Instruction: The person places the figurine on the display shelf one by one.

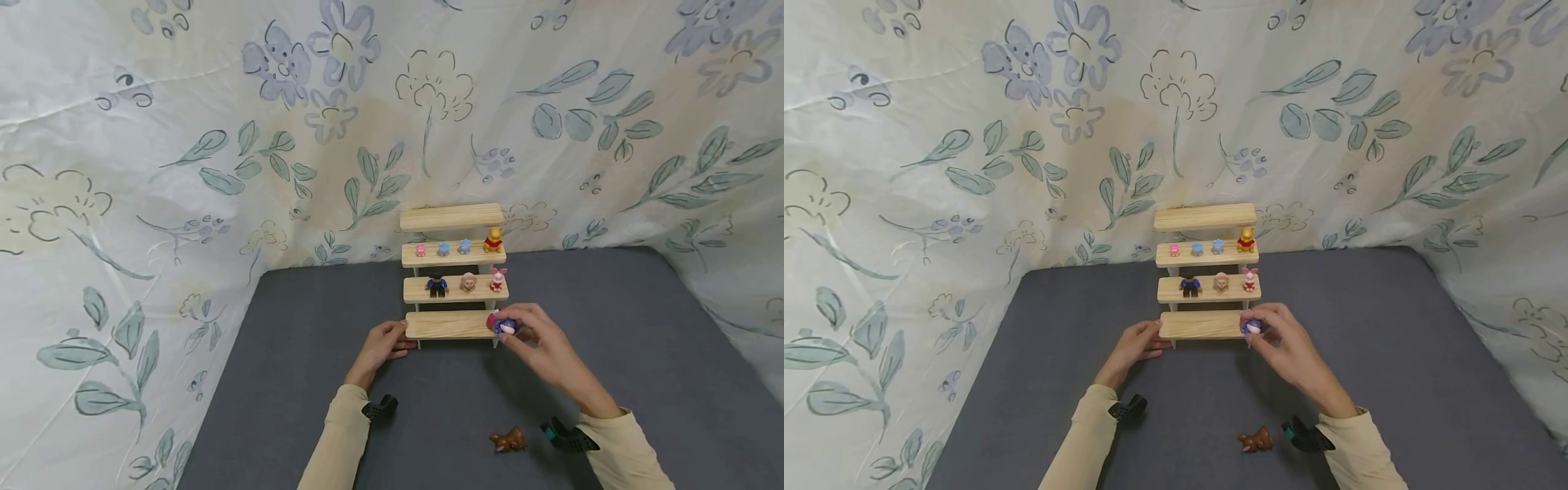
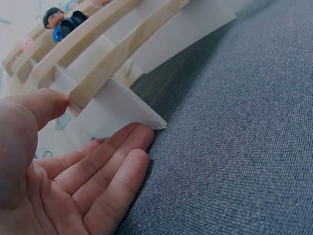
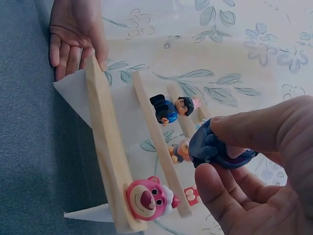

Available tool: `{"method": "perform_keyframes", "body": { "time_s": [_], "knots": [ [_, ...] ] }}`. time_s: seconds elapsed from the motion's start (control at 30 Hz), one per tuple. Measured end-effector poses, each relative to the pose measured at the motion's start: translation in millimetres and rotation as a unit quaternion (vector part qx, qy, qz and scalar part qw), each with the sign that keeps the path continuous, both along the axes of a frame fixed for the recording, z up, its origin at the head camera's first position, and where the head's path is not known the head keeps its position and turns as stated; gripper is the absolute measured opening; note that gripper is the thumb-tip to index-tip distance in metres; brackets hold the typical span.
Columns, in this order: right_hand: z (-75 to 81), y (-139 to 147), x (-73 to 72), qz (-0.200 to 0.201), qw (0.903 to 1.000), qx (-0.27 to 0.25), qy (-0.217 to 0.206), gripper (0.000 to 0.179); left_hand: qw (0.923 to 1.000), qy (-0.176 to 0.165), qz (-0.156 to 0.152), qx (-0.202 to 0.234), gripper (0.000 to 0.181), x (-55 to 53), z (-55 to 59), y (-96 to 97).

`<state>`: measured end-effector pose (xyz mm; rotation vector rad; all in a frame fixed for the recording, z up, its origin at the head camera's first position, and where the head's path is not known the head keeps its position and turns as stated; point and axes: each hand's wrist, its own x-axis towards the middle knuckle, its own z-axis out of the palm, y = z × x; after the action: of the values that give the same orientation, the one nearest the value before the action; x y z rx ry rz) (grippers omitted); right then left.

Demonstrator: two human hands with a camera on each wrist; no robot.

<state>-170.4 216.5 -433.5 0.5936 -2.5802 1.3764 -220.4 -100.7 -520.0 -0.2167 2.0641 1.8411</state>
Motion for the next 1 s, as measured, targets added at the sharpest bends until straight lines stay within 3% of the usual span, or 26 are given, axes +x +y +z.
{"method": "perform_keyframes", "body": {
  "time_s": [0.27,0.57,1.0],
  "knots": [
    [10.9,-11,2.1,-0.025,0.9990,0.005,-0.036,0.045,1.0000,0.001,-0.007,0.000,0.060,3.2,0.8,-3.7],
    [19.6,-22,2.2,-0.044,0.9976,0.006,-0.053,0.040,0.9999,0.003,-0.012,-0.004,0.059,7.6,2.0,-7.2],
    [14.6,-34,-6.9,-0.047,0.9971,0.035,-0.048,0.046,0.9999,0.000,-0.015,-0.006,0.059,9.5,2.7,-8.3]
  ]
}}
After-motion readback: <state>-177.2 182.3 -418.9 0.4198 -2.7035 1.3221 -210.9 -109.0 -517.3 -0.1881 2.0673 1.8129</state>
